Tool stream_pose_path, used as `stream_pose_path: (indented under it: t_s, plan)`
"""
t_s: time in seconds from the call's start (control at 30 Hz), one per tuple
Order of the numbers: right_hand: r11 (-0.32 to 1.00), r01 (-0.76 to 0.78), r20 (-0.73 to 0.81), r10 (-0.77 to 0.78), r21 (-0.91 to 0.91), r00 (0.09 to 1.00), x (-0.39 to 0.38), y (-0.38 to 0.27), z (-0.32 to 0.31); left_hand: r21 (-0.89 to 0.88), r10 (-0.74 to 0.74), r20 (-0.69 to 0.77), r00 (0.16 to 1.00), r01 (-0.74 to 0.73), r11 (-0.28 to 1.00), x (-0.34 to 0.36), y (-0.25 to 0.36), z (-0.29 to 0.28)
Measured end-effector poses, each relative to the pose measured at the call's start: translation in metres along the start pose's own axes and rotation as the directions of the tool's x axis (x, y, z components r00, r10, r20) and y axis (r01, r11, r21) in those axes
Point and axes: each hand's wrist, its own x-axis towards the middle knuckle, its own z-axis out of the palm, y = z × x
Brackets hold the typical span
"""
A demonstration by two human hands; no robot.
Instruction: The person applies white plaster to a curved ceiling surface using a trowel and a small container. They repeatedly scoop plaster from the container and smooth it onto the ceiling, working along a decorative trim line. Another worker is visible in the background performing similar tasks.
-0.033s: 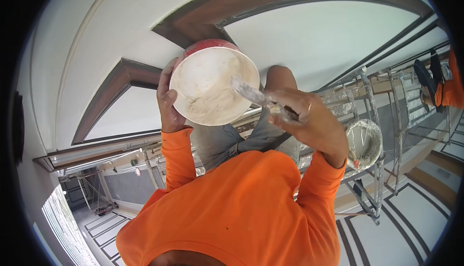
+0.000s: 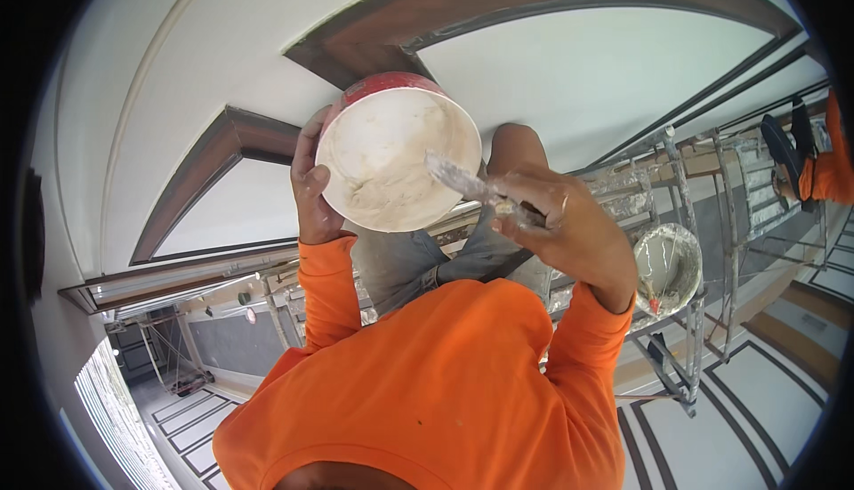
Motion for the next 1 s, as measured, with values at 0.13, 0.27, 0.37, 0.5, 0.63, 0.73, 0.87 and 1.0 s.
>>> stream_pose_path:
  t_s: [0.13,0.27,0.37,0.5,0.63,0.73,0.87,1.0]
  plan:
    - [0.989,0.083,-0.039,-0.088,-0.12,0.995,0.015,-0.003,0.024,0.008,0.023,0.002,1.0,-0.023,1.0,0.004,-0.004,0.001]
    - [0.988,0.069,-0.042,-0.076,-0.14,0.996,0.031,-0.007,0.042,0.058,0.031,0.028,0.999,-0.033,0.998,0.008,-0.01,0.004]
    - [0.988,0.087,-0.01,-0.089,-0.128,0.996,0.038,-0.007,0.052,0.056,0.027,0.039,0.999,-0.029,0.998,0.009,-0.013,0.008]
    - [0.993,0.07,0.003,-0.07,-0.093,0.998,0.043,-0.006,0.059,0.055,0.033,0.048,0.998,-0.036,0.998,0.012,-0.018,0.009]
    - [0.995,0.072,0.016,-0.071,-0.07,0.997,0.042,-0.004,0.059,0.053,0.013,0.044,0.999,-0.016,0.998,0.013,-0.021,0.013]
    - [0.994,0.105,0.021,-0.104,-0.028,0.994,0.042,-0.007,0.054,0.051,0.006,0.036,0.999,-0.007,0.999,0.013,-0.026,0.014]
    - [0.978,0.209,-0.012,-0.208,0.01,0.978,0.041,-0.004,0.052,0.094,0.007,0.048,0.999,-0.011,0.995,0.012,-0.03,0.013]
    - [0.912,-0.13,0.15,0.076,0.388,0.986,0.03,-0.006,0.034,0.117,0.018,0.058,0.998,-0.025,0.993,0.01,-0.037,0.004]
